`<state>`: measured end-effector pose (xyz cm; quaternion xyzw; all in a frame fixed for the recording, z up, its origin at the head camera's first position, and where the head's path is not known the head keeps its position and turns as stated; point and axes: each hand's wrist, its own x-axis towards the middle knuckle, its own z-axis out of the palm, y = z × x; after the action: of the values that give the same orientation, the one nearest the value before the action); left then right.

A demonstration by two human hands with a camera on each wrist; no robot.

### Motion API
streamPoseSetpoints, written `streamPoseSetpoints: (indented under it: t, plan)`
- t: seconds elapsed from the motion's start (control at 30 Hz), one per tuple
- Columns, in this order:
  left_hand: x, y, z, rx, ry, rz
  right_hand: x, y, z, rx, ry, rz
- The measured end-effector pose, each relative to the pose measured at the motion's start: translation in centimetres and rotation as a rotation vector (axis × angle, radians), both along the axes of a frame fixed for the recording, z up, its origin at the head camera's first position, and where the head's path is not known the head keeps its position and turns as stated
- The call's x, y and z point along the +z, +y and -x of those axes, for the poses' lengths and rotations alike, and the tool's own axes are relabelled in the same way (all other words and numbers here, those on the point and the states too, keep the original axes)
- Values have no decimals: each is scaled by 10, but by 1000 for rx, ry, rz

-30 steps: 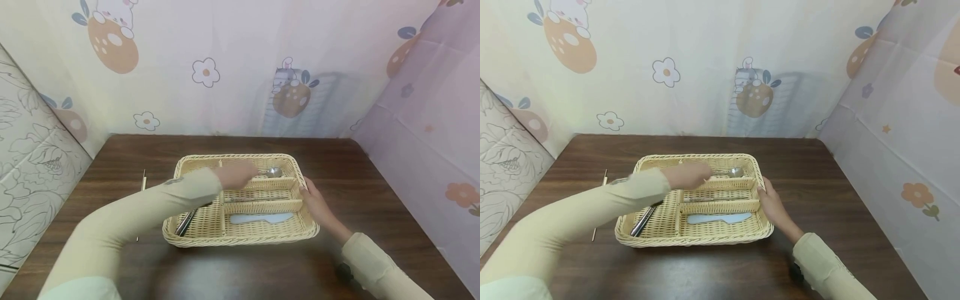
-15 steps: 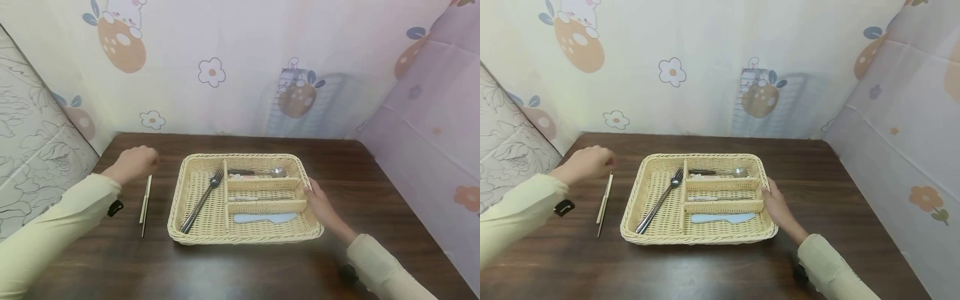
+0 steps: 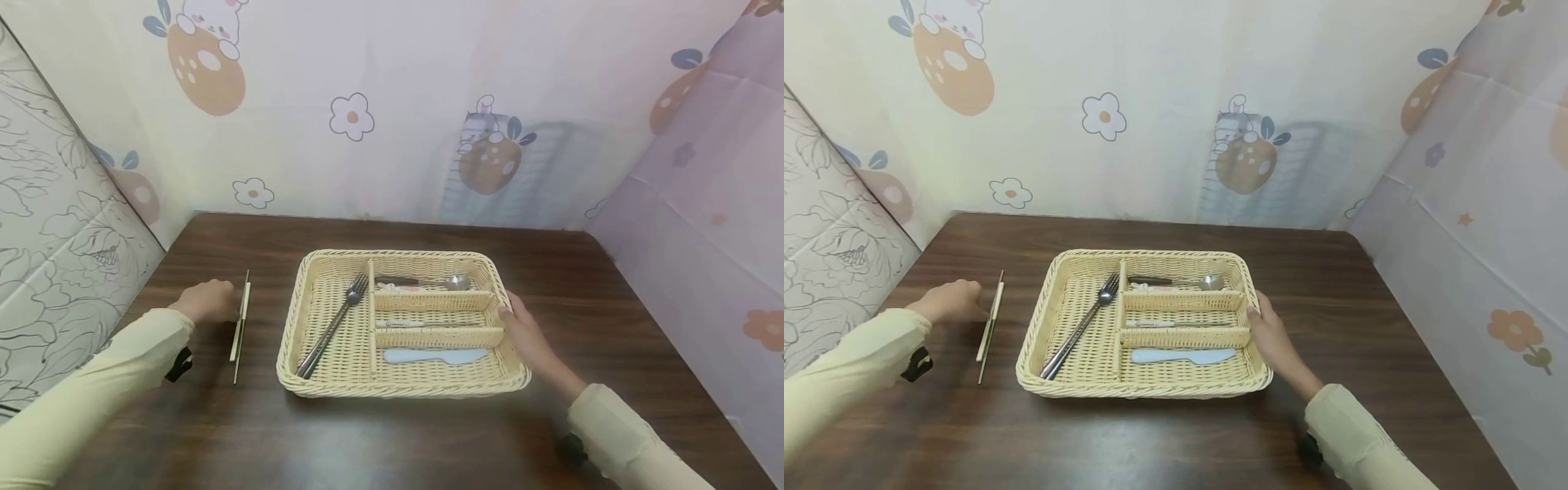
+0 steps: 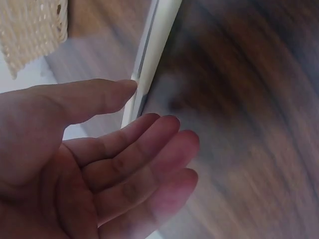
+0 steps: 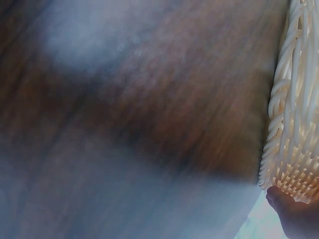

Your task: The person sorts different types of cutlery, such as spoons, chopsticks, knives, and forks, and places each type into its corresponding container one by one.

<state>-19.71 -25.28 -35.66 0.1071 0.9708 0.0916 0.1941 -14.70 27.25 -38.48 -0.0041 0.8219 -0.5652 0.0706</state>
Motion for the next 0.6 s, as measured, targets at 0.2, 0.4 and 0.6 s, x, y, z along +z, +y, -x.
streamPoseSetpoints:
  t: [0.2, 0.4, 0.6]
  plan:
    - [-2, 9, 0, 10, -16, -4, -1, 1, 1, -1, -8, -5]
    - [-4, 11, -1, 43, -30, -32, -1, 1, 1, -2, -21, -17]
    - [-9, 11, -5, 109, -3, -111, 1, 0, 1, 12, -32, -16]
